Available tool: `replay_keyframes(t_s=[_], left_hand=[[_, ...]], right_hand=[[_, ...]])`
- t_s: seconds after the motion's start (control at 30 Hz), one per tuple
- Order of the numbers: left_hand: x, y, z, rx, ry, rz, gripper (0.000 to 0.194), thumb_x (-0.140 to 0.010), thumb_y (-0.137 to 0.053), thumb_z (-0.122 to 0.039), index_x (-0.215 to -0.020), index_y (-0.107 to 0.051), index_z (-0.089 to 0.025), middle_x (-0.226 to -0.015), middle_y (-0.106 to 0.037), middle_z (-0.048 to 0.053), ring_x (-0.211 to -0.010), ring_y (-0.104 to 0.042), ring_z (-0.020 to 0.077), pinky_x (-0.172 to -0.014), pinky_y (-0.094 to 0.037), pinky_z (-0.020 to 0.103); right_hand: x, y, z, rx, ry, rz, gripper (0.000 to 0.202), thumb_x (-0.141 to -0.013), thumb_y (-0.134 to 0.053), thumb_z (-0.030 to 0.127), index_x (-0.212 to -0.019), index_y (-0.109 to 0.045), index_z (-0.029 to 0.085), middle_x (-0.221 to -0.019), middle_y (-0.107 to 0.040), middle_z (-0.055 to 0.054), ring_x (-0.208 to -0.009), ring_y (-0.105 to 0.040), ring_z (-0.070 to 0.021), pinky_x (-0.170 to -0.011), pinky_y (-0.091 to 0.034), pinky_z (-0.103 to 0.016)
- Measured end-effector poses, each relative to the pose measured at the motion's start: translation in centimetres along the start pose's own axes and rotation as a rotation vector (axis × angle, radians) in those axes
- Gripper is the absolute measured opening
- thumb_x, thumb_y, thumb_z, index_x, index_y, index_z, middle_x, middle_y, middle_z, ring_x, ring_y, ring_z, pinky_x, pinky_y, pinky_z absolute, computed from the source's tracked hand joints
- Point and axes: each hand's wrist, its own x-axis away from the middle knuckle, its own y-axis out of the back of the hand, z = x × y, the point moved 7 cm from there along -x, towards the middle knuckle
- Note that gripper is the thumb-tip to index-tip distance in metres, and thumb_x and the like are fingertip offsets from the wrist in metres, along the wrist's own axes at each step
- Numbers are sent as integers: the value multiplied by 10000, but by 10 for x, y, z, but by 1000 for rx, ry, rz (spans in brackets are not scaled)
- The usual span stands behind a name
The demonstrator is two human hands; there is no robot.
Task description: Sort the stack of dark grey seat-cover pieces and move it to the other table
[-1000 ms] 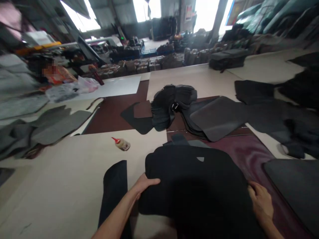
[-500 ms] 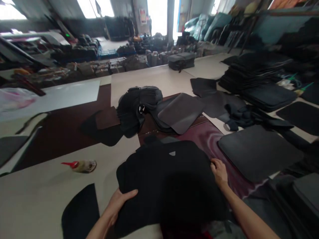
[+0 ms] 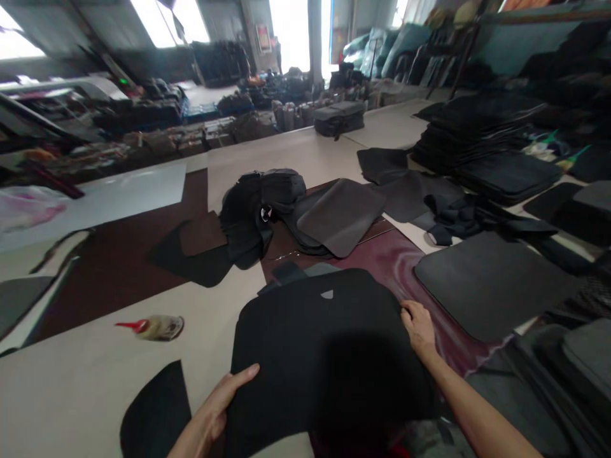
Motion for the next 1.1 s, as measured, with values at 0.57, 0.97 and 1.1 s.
replay_keyframes(t_s=[0.57,0.97,1.1], left_hand=[[5,-5,8,110,-85,139,405,-643,-819,-280,-970,-684,-82,-877,-763,150,-800,-740,313,-806,-597,444],[45,-29,-6,140,-312,219,739,-597,-817,-143,-1285,-548,-120,-1085,-729,155,-917,-715,319,-890,-558,478],[64,-32,32,210,-294,219,746,-593,-805,-127,-1291,-543,-119,-1075,-727,151,-940,-706,331,-875,-561,475]], right_hand=[[-3,-2,-7,45,30,38,334,-829,-390,363,-912,-651,173,-984,-686,-132,-954,-600,-288,-888,-448,-438],[-5,0,-10,47,-20,82,362,-818,-402,421,-911,-654,178,-986,-674,-144,-950,-589,-303,-863,-451,-449],[-10,-1,-3,9,27,153,372,-801,-404,463,-881,-648,194,-968,-682,-136,-999,-585,-323,-914,-437,-487]])
